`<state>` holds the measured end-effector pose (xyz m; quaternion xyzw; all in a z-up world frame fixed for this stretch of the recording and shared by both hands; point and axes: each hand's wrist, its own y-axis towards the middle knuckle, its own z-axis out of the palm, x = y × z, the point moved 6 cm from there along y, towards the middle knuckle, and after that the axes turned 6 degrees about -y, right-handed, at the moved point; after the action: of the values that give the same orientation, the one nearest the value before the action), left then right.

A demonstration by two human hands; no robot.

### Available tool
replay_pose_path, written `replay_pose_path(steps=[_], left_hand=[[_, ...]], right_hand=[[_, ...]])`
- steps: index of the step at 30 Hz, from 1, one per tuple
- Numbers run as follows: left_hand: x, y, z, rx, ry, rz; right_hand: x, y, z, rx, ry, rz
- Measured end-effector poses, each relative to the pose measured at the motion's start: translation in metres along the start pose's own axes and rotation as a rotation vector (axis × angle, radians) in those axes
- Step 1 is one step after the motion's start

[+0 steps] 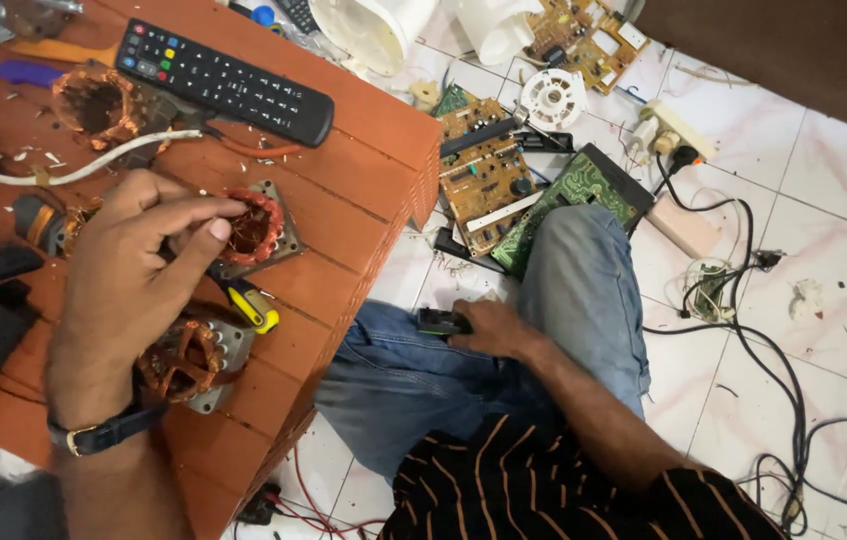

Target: Connecting thin copper wires to motor stator coils during an electronics repair task.

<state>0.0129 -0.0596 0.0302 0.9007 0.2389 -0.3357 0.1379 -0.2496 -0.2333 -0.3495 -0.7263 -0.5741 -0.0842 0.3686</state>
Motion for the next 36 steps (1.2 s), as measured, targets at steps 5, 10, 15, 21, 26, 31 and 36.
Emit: replay_pose_path(steps=[5,10,15,21,26,31,36], left_hand=[[0.005,-0.001,0.000,0.004,-0.004,-0.012],[0.005,-0.002,0.000,-0.007,-0.036,-0.019],[0.000,-0.001,-0.002,-0.014,-0.032,0.006],[0.002,-0.002,-0.002,-0.005,-0.043,0.021],[0.004,-0.003,-0.002,-0.020,-0.050,0.062],[0.006,-0.004,-0.002,-0.006,-0.051,0.048],[0.002,-0.005,-0.005,-0.019,-0.036,0.072]], right_hand=[[0.014,-0.006,-0.026,0.049,0.081,0.091],[0.006,-0.005,-0.112,-0.565,-0.027,0.151],[-0.026,0.038,-0.115,-0.696,-0.345,0.164],[-0.030,0.057,-0.078,-0.763,-0.553,0.139],[-0.031,0.055,-0.078,-0.683,-0.557,0.181],[-0.029,0.051,-0.099,-0.780,-0.515,0.187],[-0.026,0.045,-0.112,-0.706,-0.370,0.097]])
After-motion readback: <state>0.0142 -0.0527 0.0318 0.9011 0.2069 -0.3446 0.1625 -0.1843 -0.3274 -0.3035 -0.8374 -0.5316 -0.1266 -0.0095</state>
